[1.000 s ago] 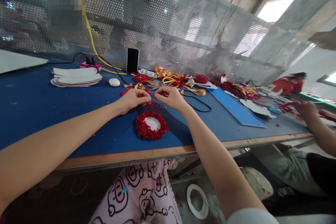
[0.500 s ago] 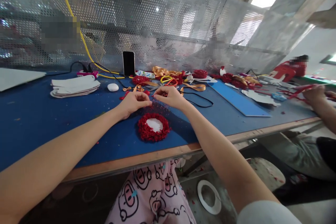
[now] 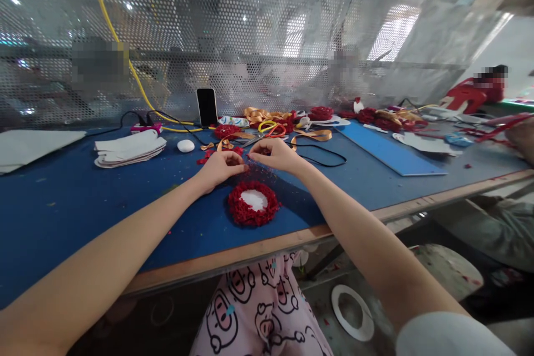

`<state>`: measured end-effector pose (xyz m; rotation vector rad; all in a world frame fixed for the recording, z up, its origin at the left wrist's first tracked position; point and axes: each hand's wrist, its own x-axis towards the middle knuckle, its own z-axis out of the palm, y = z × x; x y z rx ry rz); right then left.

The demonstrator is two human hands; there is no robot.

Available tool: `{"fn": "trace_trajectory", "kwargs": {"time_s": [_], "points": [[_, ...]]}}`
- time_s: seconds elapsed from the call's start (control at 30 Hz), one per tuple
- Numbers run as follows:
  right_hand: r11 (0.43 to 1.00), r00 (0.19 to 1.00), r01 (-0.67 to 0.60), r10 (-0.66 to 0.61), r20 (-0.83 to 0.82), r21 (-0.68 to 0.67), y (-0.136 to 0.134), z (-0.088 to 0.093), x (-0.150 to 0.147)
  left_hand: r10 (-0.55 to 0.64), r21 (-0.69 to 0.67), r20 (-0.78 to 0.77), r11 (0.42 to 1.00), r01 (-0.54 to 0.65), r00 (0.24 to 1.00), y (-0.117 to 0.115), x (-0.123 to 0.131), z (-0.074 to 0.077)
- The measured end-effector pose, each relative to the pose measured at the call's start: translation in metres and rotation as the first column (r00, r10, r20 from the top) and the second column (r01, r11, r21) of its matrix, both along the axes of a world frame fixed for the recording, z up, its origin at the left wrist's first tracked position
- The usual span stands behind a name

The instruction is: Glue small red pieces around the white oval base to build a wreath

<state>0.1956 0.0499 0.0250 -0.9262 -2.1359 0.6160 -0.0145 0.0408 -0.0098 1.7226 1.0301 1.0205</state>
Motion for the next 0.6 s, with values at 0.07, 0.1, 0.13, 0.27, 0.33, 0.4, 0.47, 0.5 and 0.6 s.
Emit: {"fn": "trace_trajectory", "kwargs": {"time_s": [0.07, 0.1, 0.13, 0.27, 0.33, 0.4, 0.47, 0.5, 0.6], "points": [[1.0, 1.0, -0.006, 0.006, -0.005, -0.004, -0.0001, -0.0007, 0.0003, 0.007, 0.007, 0.001, 1.0, -0.007, 1.0, -0.0012, 0.0003, 0.0003], [1.0, 1.0, -0.01, 0.01, -0.004, -0.003, 0.0002, -0.0012, 0.0005, 0.001, 0.005, 0.008, 1.0, -0.001, 1.0, -0.0018, 0.0005, 0.0006], [1.0, 1.0, -0.015, 0.015, 0.002, -0.001, 0.0007, -0.0017, 0.0008, -0.005, 0.003, 0.019, 1.0, 0.005, 1.0, -0.0024, 0.0006, 0.0008], [0.999, 0.999, -0.037, 0.037, 0.031, 0.022, 0.0028, -0.0032, 0.0021, 0.0, 0.006, 0.036, 1.0, 0.0, 0.999, -0.0035, 0.0005, 0.0014], [0.999, 0.999, -0.037, 0.036, 0.039, 0.033, 0.0028, -0.0032, 0.0022, 0.012, 0.005, 0.041, 1.0, -0.013, 0.999, -0.0034, 0.0003, 0.0016], [0.999, 0.998, -0.039, 0.038, 0.043, 0.028, 0.0018, -0.0025, 0.0019, 0.02, -0.005, 0.048, 1.0, -0.02, 0.999, -0.0033, 0.0005, 0.0019], [0.999, 0.998, -0.05, 0.05, 0.047, 0.006, 0.0004, -0.0014, 0.0014, 0.031, -0.021, 0.067, 0.999, -0.03, 0.997, -0.0031, 0.0009, 0.0021], [0.999, 0.998, -0.05, 0.05, 0.043, -0.003, 0.0, -0.0009, 0.0012, 0.04, -0.031, 0.081, 0.999, -0.038, 0.996, -0.0029, 0.0012, 0.0021], [1.0, 0.999, -0.012, 0.012, -0.043, -0.006, 0.0015, -0.0005, 0.0011, 0.066, -0.044, 0.126, 0.997, -0.06, 0.99, -0.0017, 0.0019, 0.0016]]}}
